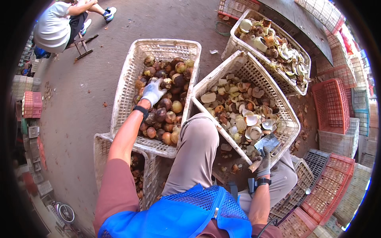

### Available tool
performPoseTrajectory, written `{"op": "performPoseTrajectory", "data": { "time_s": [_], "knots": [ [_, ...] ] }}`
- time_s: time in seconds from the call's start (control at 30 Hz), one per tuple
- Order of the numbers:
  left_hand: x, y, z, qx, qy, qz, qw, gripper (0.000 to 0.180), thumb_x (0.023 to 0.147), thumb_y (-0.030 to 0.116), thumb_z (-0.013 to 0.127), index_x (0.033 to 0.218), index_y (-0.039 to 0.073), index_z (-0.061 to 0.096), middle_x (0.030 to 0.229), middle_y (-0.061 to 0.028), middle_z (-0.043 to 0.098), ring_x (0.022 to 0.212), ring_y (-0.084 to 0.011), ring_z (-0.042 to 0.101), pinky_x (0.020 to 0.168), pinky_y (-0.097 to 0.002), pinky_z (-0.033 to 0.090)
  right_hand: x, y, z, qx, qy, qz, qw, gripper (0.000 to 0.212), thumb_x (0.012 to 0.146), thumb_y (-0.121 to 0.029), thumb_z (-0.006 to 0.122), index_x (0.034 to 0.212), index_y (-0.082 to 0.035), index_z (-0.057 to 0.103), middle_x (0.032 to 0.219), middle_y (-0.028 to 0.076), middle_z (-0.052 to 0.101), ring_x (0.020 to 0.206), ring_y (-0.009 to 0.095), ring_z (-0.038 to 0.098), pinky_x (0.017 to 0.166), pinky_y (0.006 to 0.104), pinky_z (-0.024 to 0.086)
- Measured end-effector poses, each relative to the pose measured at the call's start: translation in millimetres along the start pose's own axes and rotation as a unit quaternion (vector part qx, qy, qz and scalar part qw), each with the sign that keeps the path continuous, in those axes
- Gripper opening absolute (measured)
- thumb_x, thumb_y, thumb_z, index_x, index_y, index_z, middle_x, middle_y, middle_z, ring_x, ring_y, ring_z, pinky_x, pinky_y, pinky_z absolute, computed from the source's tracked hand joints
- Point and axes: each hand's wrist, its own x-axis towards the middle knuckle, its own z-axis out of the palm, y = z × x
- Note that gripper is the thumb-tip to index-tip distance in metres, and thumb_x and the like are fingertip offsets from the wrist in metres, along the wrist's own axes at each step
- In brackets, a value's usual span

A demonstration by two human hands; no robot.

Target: The recorder is using a cleaver to trim the roots and tops of onions and peel the outer skin, then placing them into baskets.

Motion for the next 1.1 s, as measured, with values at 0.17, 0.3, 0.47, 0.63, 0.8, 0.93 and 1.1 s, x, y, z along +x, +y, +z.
{"op": "performPoseTrajectory", "data": {
  "time_s": [0.17,0.3,0.47,0.63,0.8,0.93,1.1],
  "knots": [
    [54,44,21,0.176,-0.043,0.056,0.982,0.071,0.073,0.042,0.074,0.132,0.014,0.047,0.133,-0.0131,0.05,0.119,-0.0337,0.052,0.096,-0.0478,0.042,-8,5,22,-0.005,0.041,-0.012,0.999,0.024,0.089,-0.028,0.065,0.075,-0.013,0.053,0.059,0.001,0.052,0.043,0.007,0.041,0.044,0.0219,0.041],
    [78,44,70,0.202,0.001,0.035,0.979,0.077,0.07,0.042,0.076,0.133,0.011,0.043,0.129,-0.0178,0.051,0.116,-0.0337,0.053,0.098,-0.0462,0.041,-6,7,22,0.019,0.058,-0.006,0.998,0.024,0.089,-0.028,0.065,0.074,-0.012,0.054,0.06,0.002,0.054,0.043,0.009,0.043,0.045,0.0236,0.043],
    [85,45,72,0.173,0.007,0.036,0.984,0.07,0.07,0.041,0.075,0.126,0.01,0.047,0.122,-0.0188,0.056,0.109,-0.0327,0.059,0.095,-0.0443,0.043,-6,5,19,0.057,0.052,0.018,0.997,0.026,0.089,-0.03,0.064,0.073,-0.012,0.055,0.06,0.003,0.055,0.042,0.009,0.044,0.045,0.0252,0.044],
    [61,33,25,-0.112,-0.029,-0.011,0.993,0.067,0.065,0.038,0.08,0.119,0.007,0.054,0.116,-0.0182,0.06,0.105,-0.0291,0.062,0.091,-0.0362,0.047,0,5,10,0.027,0.064,-0.003,0.998,0.026,0.09,-0.03,0.063,0.073,-0.013,0.054,0.06,0.002,0.056,0.043,0.009,0.046,0.046,0.0259,0.045],
    [2,41,-10,-0.81,-0.205,0.046,0.548,0.04,0.086,0.029,0.066,0.12,0.009,0.059,0.114,-0.0058,0.065,0.106,-0.02,0.062,0.091,-0.0344,0.051,-5,7,18,-0.073,0.092,-0.077,0.99,0.022,0.088,-0.03,0.064,0.077,-0.015,0.052,0.061,-0.001,0.053,0.044,0.009,0.044,0.044,0.024,0.043],
    [-60,93,-50,-0.865,-0.218,0.067,0.447,0.044,0.09,0.035,0.062,0.124,0.009,0.057,0.114,-0.0074,0.066,0.099,-0.0252,0.065,0.079,-0.0394,0.057,5,13,8,-0.235,0.07,-0.196,0.949,0.019,0.091,-0.032,0.061,0.088,-0.014,0.057,0.064,0.0,0.054,0.046,0.011,0.046,0.043,0.0249,0.041],
    [-142,168,-101,-0.833,-0.247,0.089,0.488,0.053,0.091,0.044,0.058,0.128,0.008,0.052,0.117,-0.0102,0.063,0.092,-0.0287,0.066,0.078,-0.0372,0.054,-92,35,156,-0.332,0.02,-0.305,0.892,0.017,0.09,-0.021,0.064,0.092,-0.006,0.057,0.064,0.0,0.052,0.046,0.008,0.046,0.04,0.0239,0.037]
  ]
}}
